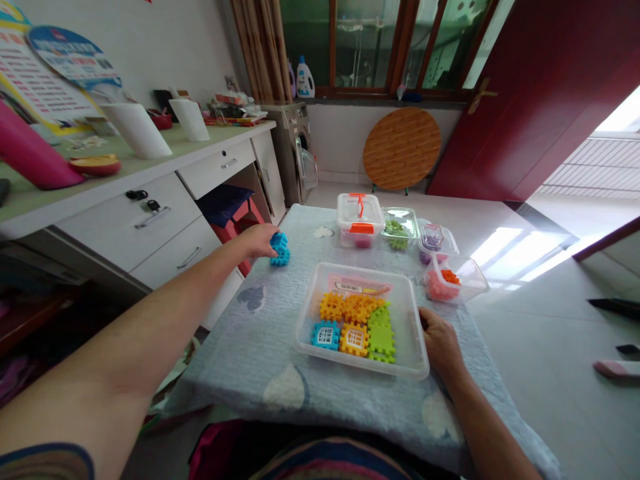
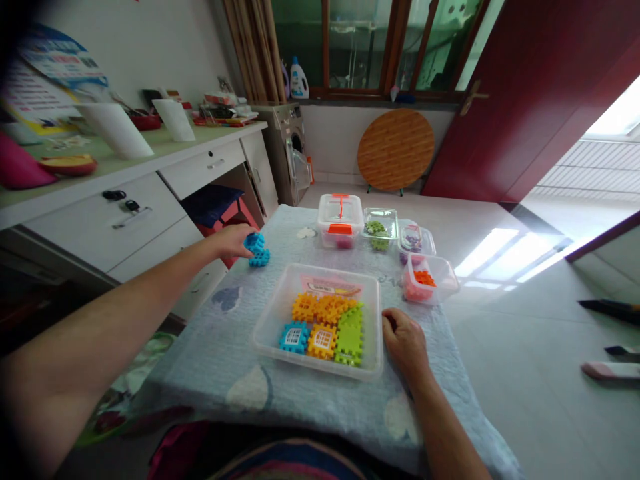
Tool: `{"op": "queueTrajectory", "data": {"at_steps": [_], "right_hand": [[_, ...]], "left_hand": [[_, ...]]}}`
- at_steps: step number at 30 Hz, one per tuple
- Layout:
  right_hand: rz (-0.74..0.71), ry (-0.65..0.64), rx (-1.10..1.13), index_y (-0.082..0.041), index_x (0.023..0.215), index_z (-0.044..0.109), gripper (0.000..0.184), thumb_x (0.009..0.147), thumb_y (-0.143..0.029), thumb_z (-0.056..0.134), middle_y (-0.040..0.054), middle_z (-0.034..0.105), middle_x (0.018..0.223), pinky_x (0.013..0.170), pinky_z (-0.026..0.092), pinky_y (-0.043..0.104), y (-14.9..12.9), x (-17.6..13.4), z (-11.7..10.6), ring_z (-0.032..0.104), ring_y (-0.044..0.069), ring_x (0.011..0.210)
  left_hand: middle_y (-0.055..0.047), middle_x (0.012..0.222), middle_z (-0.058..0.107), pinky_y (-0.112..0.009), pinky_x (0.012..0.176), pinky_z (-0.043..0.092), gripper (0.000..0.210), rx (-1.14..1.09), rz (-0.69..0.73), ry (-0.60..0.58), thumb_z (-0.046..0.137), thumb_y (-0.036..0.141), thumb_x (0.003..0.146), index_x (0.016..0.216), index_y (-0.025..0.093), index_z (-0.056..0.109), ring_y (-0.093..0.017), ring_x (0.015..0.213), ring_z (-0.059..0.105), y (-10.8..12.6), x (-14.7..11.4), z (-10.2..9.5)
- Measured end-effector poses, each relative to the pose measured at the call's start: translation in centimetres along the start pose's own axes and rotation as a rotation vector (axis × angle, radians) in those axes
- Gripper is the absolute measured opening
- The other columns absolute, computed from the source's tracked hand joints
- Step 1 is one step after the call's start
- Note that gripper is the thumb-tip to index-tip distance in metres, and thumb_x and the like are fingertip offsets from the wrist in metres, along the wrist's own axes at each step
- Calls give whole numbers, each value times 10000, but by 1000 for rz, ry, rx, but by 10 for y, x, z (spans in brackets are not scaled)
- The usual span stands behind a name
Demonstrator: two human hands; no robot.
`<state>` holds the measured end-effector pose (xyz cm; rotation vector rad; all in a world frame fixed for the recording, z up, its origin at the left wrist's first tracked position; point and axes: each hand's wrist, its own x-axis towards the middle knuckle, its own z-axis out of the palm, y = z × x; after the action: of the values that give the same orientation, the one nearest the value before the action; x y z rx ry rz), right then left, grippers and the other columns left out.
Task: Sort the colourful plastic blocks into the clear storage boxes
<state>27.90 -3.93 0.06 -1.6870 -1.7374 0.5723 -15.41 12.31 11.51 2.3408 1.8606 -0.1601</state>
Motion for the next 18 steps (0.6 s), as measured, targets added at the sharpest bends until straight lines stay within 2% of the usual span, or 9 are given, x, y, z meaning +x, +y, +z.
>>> {"op": "queueTrajectory", "data": {"at_steps": [3,5,8,11,13,18], "right_hand": [[6,1,-7,-207,875,712,289,848,-383,483,67,744,806,648,499,304,2,1,1,683,242,740],[6,1,-8,-207,875,714,285,845,-383,492,66,746,805,639,493,299,3,1,2,681,242,744],[-2,4,-3,-211,862,714,274,836,-379,499,59,743,792,626,482,292,5,1,3,671,233,726],[-3,4,2,-208,855,714,273,829,-374,499,56,738,790,625,473,292,7,0,4,666,230,721],[3,14,-2,-205,850,713,279,832,-377,495,56,738,797,624,465,292,8,0,5,664,228,723],[-6,32,-5,-201,853,711,285,834,-374,485,55,737,803,629,444,286,10,0,6,652,215,716]], "left_hand": [[-120,1193,637,-295,918,442,551,22,89,166,707,331,692,1191,126,597,-251,1093,588,19,-21,-28],[-112,1170,630,-304,922,441,563,-14,178,253,720,348,691,1196,132,596,-242,1072,588,42,-41,-46],[-94,1122,624,-319,884,455,507,-66,326,220,719,372,708,1158,160,621,-229,1008,594,89,-69,-61],[-97,1047,638,-364,898,452,378,32,457,197,689,324,725,1065,164,656,-251,997,588,134,-89,-53],[-101,1026,648,-393,873,461,343,139,471,166,676,288,711,1030,164,668,-270,978,592,157,-96,-39],[-122,1020,683,-423,849,479,326,267,483,31,670,313,711,990,147,686,-301,984,612,182,-99,-11]]}}
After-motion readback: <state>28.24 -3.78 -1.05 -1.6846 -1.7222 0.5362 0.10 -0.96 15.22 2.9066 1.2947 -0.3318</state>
